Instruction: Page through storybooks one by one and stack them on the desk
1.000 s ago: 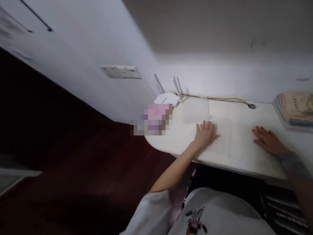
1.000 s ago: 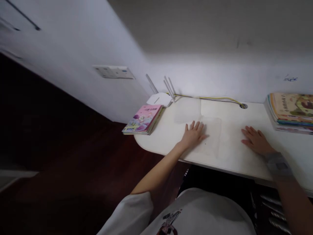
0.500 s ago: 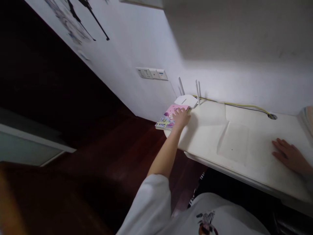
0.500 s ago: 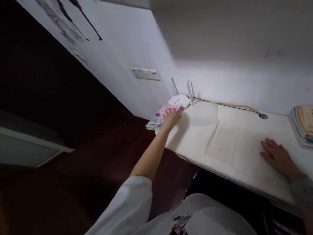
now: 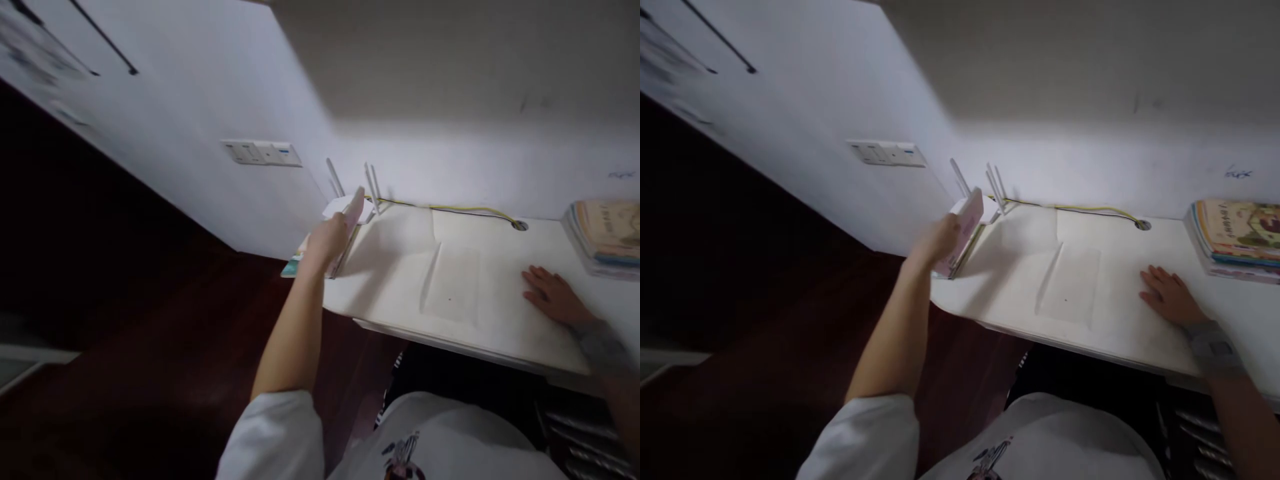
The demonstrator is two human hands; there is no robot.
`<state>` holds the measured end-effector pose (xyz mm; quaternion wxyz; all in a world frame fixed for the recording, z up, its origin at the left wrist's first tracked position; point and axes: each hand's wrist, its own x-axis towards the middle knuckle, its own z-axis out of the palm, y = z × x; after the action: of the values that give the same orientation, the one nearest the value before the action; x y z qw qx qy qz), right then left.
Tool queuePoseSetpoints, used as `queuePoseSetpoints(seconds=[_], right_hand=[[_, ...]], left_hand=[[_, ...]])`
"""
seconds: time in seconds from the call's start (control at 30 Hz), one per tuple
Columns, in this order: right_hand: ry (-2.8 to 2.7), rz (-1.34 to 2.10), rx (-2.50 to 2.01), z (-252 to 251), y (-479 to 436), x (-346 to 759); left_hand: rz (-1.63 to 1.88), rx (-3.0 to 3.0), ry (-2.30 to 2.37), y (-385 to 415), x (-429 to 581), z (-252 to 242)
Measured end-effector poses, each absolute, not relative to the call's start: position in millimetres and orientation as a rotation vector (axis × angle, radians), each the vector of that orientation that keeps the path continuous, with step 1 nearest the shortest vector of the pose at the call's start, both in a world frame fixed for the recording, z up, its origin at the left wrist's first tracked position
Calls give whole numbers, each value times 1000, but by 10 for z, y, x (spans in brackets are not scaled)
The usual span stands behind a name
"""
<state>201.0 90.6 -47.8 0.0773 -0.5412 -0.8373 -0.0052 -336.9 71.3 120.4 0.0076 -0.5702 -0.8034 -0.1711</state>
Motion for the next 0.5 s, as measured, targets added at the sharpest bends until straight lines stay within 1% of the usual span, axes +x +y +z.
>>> queuePoseSetpoints(seconds=[0.07,0.13,0.2,0.27,0.3,0.37,0.43,0.5], right_hand=[[-2512,-15,-1604,-455,902,1996],[-2511,-5,-1602,-436,897,1985],[-2512,10,-1613,-410,888,1969],[-2518,30,-1626,-376,877,1946],[-2520,39,-1631,-359,872,1934],[-2516,44,-1629,-331,862,1913],[-2510,37,-1609,-317,855,1900],[-2511,34,-1588,-318,849,1895]], left_hand=[[-957,-1965,-2414,676,-3149,1355],[-1548,-2212,-2314,655,-2759,1352],[-2107,-2483,-2238,653,-2269,1186],[-2464,-2713,-2209,666,-1806,911],[-2559,-2779,-2242,677,-1624,760],[-2585,-2831,-2320,701,-1401,487],[-2461,-2799,-2409,727,-1373,289],[-2223,-2732,-2485,746,-1482,166]])
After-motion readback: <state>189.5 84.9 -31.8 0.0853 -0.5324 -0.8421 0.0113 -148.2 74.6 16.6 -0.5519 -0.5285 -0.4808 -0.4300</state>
